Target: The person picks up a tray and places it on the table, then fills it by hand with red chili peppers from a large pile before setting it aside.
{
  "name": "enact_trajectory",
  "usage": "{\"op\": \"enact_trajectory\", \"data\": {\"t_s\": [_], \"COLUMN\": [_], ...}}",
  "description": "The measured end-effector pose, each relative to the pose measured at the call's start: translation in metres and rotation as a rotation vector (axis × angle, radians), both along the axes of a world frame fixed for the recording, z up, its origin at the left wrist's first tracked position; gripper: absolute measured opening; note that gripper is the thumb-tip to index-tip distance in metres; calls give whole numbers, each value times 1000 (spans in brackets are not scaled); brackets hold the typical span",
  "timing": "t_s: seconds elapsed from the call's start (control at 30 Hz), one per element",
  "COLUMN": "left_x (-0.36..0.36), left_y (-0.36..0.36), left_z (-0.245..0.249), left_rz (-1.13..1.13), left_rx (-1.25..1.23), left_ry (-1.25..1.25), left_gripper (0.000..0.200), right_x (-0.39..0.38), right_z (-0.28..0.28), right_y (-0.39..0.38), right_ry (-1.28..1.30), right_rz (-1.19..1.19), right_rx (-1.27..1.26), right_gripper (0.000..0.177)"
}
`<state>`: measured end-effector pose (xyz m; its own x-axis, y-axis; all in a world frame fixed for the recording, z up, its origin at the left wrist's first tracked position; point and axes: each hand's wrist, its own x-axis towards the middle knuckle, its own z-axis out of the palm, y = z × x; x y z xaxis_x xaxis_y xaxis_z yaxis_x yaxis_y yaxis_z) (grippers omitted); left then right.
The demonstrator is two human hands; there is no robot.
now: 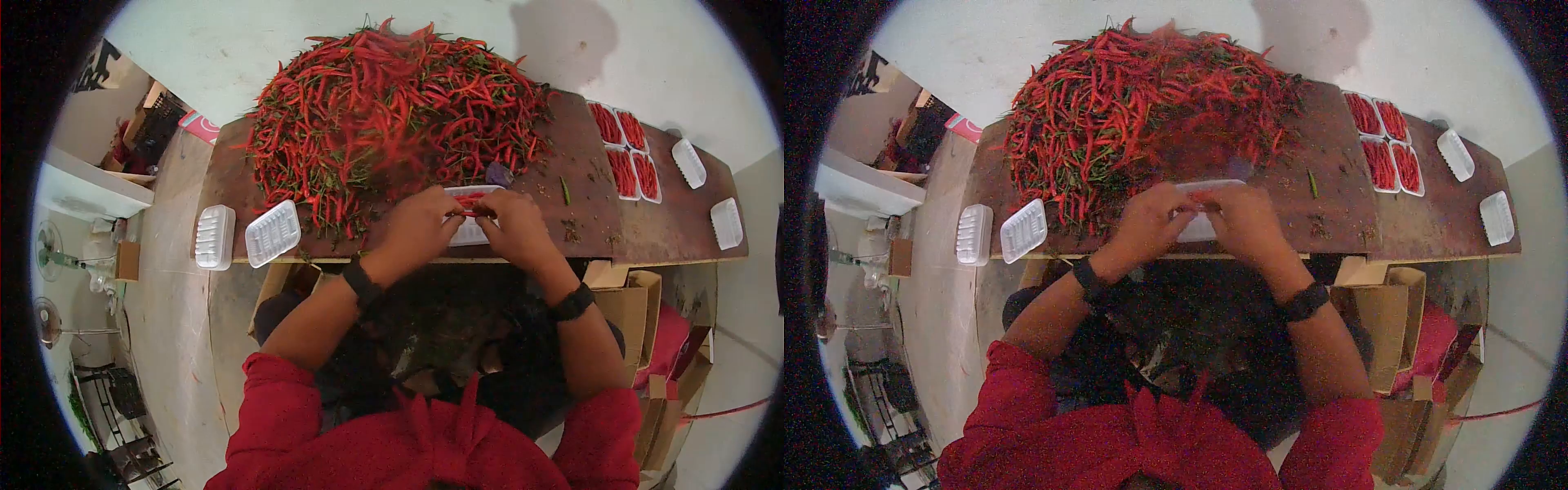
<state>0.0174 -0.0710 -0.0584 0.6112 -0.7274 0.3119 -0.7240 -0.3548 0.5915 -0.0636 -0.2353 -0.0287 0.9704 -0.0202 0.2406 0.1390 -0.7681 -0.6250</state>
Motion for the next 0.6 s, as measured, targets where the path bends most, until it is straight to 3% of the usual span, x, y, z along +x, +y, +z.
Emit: {"op": "enact_trajectory", "data": {"t_s": [0.07, 0.6], "left_x": [2, 10], "left_y": [-4, -12], "left_z": [-2, -15], "left_rz": [-9, 63], "left_rx": [1, 84], "left_ry": [-19, -54], "left_gripper": [13, 16], "right_x": [2, 19], "right_z": [-3, -48], "right_y": [-2, -20], "right_ry": [-12, -20], "right_rz": [-48, -64], "right_rx": [-207, -502], "right_gripper": [10, 9]}}
